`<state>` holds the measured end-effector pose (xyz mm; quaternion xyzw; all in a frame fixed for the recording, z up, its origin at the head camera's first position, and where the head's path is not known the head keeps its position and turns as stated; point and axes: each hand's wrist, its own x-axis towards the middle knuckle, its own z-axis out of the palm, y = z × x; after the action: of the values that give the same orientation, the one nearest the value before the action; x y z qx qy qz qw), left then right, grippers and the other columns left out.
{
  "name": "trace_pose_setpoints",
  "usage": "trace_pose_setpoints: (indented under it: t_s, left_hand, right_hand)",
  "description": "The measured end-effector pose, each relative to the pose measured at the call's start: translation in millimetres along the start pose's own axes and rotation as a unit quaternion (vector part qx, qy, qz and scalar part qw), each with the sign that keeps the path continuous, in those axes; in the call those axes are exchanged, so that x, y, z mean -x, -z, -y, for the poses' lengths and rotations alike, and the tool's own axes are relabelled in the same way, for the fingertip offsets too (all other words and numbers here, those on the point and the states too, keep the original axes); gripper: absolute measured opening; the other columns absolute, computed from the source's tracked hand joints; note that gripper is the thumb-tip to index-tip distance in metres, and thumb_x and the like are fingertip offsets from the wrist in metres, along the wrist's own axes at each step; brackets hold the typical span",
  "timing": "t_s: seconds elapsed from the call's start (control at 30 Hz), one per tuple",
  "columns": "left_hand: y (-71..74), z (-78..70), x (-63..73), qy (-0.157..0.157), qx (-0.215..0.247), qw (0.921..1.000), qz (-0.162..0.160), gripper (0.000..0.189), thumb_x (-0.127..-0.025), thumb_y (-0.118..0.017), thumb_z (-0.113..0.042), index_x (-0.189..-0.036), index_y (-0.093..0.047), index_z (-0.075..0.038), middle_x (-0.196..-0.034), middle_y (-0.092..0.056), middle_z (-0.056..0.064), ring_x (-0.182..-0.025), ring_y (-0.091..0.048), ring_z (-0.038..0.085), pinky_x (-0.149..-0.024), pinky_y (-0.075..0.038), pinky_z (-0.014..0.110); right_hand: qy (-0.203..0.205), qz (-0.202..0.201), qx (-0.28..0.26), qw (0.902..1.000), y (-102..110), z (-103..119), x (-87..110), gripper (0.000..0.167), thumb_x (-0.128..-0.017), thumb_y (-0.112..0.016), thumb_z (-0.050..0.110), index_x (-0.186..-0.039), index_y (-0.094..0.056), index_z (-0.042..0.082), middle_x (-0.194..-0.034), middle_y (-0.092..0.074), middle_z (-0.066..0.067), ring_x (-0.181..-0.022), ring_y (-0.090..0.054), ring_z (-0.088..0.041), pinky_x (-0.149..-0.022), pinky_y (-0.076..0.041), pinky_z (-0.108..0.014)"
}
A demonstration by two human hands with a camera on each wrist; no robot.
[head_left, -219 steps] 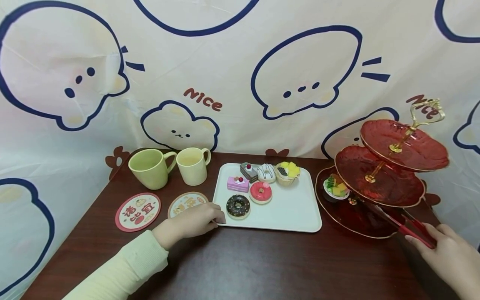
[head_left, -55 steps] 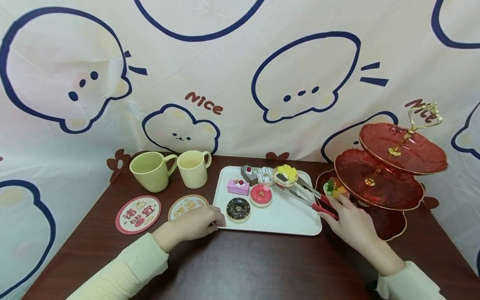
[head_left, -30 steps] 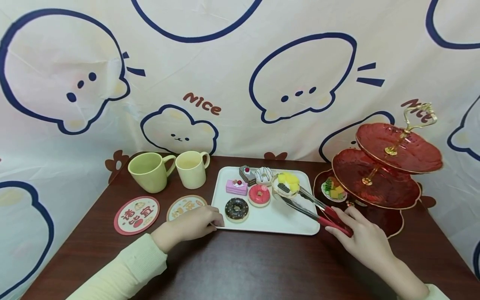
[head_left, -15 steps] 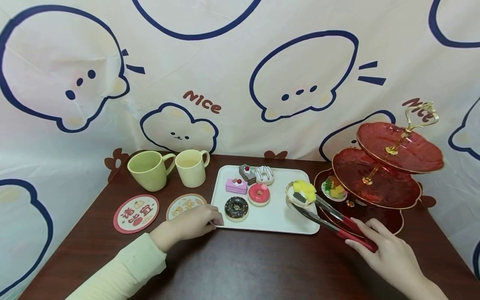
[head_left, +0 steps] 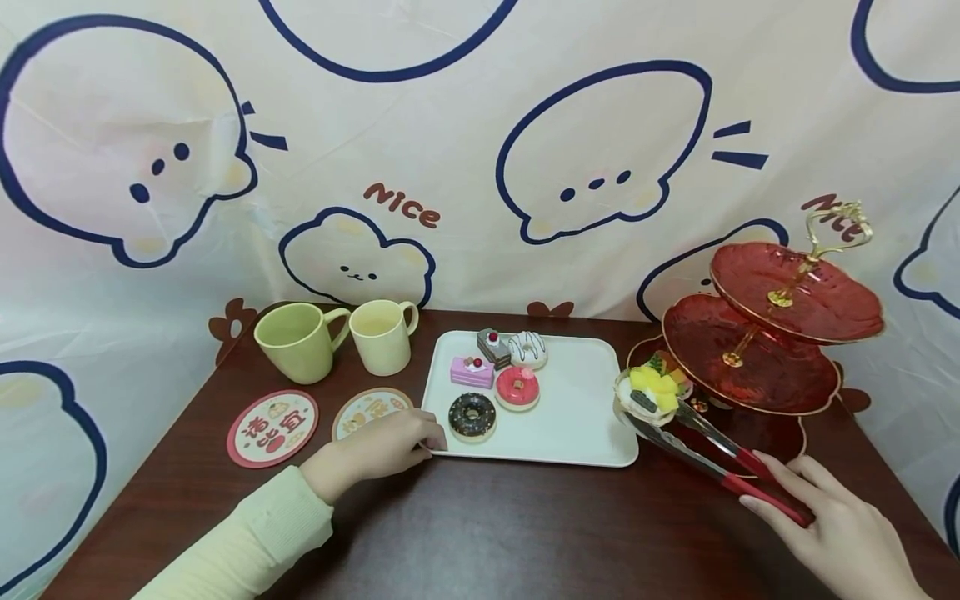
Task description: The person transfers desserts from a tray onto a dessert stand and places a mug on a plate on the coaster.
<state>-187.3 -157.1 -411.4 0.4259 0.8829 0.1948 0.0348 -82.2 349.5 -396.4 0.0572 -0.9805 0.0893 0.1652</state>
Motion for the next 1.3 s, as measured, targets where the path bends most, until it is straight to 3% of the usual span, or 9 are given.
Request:
trace_pose_setpoints:
  t_s: [0.27,0.5,0.6,0.83,1.1,1.3]
  left_hand:
    - [-0.2,0.5,-0.2,0.015,0.006,0.9998,0.007,0.02,-0.084,-0.073,0.009,-0.09,-0.073,-0.01,-0.085,-0.064,-0.004,-0.08,-0.061,0.006,-0.073,-0.053,0.026]
    - [0.2,0.5,-0.3,0.02,0.009,0.9997,0.012,0.021,-0.084,-0.072,0.01,-0.089,-0.073,-0.01,-0.084,-0.063,-0.004,-0.079,-0.06,0.006,-0.072,-0.053,0.026]
    - [0.6,-0.1,-0.3,0.017,0.01,0.9997,0.012,0.021,-0.083,-0.072,0.011,-0.089,-0.073,-0.01,-0.084,-0.064,-0.004,-0.079,-0.06,0.007,-0.072,-0.053,0.026]
    - [2.0,-0.3,-1.4,0.018,0.013,0.9997,0.014,0.022,-0.083,-0.072,0.011,-0.09,-0.073,-0.01,-0.085,-0.064,-0.004,-0.079,-0.06,0.007,-0.072,-0.053,0.026]
    - [-0.1,2.3,-0.8,0.011,0.009,0.9998,0.011,0.021,-0.082,-0.073,0.01,-0.089,-0.073,-0.01,-0.085,-0.064,-0.004,-0.08,-0.061,0.007,-0.073,-0.053,0.026]
    - [-1.8,3.5,-0.5,0.004,0.001,1.0,0.006,0.021,-0.081,-0.073,0.01,-0.088,-0.073,-0.01,-0.084,-0.064,-0.004,-0.079,-0.061,0.006,-0.072,-0.053,0.026]
  right_hand:
    - [-0.017,-0.018,-0.001,0.9997,1.9,-15.4,14.0,0.065,-0.073,-0.091,0.036,-0.115,-0.07,-0.009,-0.083,-0.046,0.0,-0.055,-0.029,-0.001,-0.047,-0.027,-0.025]
    - [-0.051,0.014,0.01,0.9985,1.4,-22.5,17.3,0.068,-0.076,-0.089,0.041,-0.116,-0.068,-0.01,-0.082,-0.047,-0.003,-0.059,-0.038,-0.012,-0.047,-0.03,-0.027]
    - [-0.052,0.013,0.014,0.9984,2.7,-27.0,18.0,0.07,-0.075,-0.089,0.042,-0.115,-0.068,-0.011,-0.083,-0.048,-0.004,-0.057,-0.037,-0.01,-0.047,-0.029,-0.027]
    - [-0.042,-0.022,0.015,0.9988,4.7,-38.4,23.0,0.07,-0.076,-0.087,0.047,-0.109,-0.069,-0.012,-0.085,-0.049,-0.004,-0.054,-0.028,0.0,-0.047,-0.027,-0.025]
    - [-0.056,-0.05,0.009,0.9971,6.0,-47.6,25.7,0.082,-0.079,-0.079,0.061,-0.106,-0.069,-0.016,-0.08,-0.05,-0.005,-0.061,-0.032,-0.004,-0.05,-0.028,-0.026]
    - [-0.055,-0.048,0.013,0.9972,5.7,-54.9,23.5,0.082,-0.079,-0.08,0.06,-0.104,-0.068,-0.017,-0.077,-0.05,-0.005,-0.061,-0.035,-0.008,-0.05,-0.028,-0.026]
